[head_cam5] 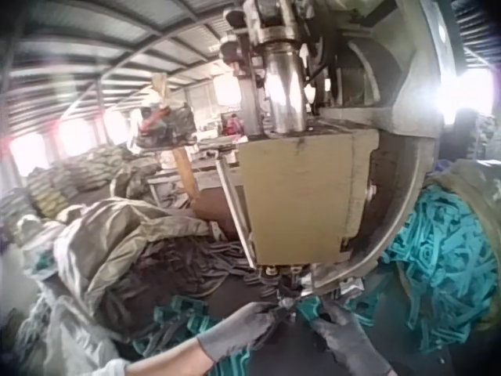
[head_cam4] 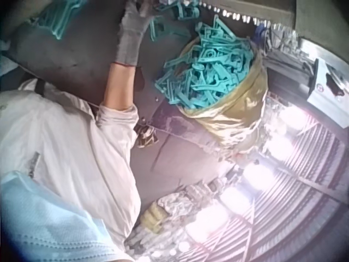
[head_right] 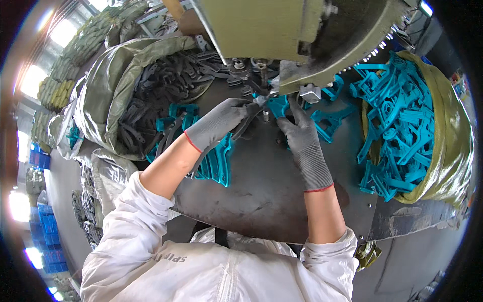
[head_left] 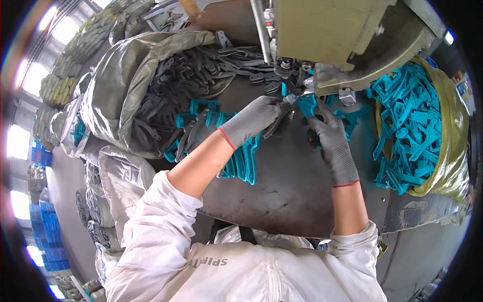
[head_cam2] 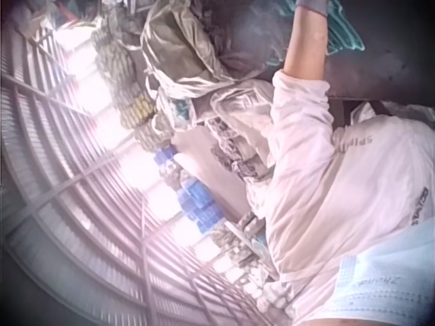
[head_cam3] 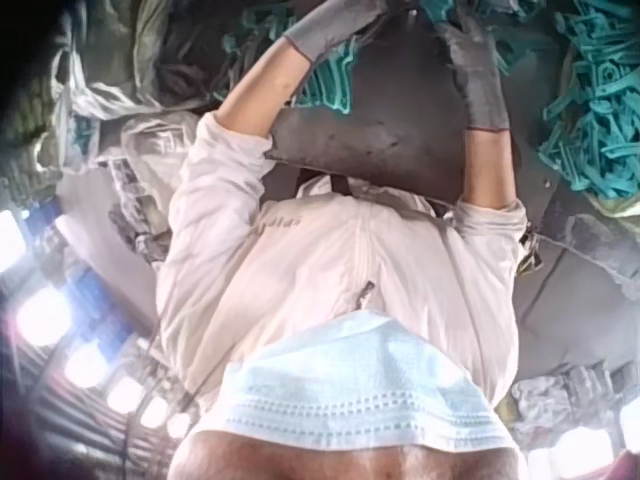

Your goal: The person assembles teal and grey plastic handle components using a press machine.

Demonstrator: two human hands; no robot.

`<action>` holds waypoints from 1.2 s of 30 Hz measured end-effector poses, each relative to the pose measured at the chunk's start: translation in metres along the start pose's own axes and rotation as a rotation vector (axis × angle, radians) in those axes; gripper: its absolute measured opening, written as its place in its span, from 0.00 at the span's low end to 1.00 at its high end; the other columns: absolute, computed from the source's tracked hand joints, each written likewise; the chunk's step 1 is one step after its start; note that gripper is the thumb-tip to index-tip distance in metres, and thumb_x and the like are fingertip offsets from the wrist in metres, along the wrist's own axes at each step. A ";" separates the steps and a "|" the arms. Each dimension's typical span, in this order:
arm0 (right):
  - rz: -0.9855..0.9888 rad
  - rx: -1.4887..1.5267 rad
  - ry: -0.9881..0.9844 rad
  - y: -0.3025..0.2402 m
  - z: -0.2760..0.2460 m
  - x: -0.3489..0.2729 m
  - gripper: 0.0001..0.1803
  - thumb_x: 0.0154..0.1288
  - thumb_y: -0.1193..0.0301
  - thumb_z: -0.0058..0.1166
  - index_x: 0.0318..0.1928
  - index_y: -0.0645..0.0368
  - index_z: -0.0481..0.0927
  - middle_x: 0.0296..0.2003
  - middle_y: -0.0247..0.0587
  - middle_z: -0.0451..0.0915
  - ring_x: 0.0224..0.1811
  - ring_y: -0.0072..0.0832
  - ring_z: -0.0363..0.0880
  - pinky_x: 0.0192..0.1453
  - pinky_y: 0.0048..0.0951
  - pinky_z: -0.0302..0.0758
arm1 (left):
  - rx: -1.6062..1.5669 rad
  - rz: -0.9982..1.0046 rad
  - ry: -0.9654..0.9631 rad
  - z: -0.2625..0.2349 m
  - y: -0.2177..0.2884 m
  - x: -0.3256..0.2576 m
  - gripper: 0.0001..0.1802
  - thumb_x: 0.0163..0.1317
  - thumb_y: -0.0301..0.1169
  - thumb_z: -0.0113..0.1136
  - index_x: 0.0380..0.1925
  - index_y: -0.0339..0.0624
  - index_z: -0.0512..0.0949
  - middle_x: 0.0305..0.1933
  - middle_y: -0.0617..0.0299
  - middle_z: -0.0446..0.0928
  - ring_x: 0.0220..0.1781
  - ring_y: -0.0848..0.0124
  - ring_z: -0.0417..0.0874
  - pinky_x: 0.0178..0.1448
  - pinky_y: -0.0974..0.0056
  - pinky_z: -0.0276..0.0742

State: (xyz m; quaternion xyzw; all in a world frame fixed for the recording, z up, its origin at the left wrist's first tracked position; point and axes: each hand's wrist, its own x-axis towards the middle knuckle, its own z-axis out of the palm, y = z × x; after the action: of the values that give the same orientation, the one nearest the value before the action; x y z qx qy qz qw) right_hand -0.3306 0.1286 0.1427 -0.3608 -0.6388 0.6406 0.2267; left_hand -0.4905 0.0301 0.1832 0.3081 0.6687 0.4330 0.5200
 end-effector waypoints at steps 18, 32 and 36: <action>0.295 0.070 -0.092 0.007 0.003 0.003 0.27 0.61 0.74 0.48 0.62 0.51 0.64 0.28 0.36 0.75 0.17 0.17 0.70 0.17 0.19 0.67 | 1.783 0.209 0.627 -0.231 -0.081 0.029 0.20 0.55 0.28 0.50 0.50 0.42 0.74 0.61 0.49 0.65 0.66 0.52 0.61 0.66 0.57 0.61; 0.200 -0.041 -0.200 0.001 0.000 -0.008 0.28 0.61 0.71 0.47 0.63 0.54 0.63 0.29 0.34 0.75 0.17 0.16 0.68 0.19 0.17 0.64 | 0.366 0.637 0.239 -0.127 -0.017 -0.027 0.13 0.56 0.28 0.58 0.40 0.34 0.73 0.34 0.54 0.74 0.31 0.76 0.70 0.38 0.69 0.71; 0.241 0.037 -0.197 0.002 -0.004 -0.009 0.26 0.62 0.71 0.49 0.62 0.53 0.64 0.28 0.36 0.75 0.18 0.17 0.71 0.19 0.20 0.69 | 0.796 0.719 0.115 -0.062 0.010 -0.043 0.17 0.51 0.27 0.59 0.42 0.31 0.75 0.34 0.58 0.75 0.30 0.77 0.71 0.38 0.71 0.71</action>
State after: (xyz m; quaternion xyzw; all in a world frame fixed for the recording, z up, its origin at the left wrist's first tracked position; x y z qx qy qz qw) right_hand -0.3212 0.1241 0.1429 -0.3660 -0.5982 0.7070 0.0909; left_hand -0.5385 -0.0187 0.2164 0.6667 0.6609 0.3130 0.1442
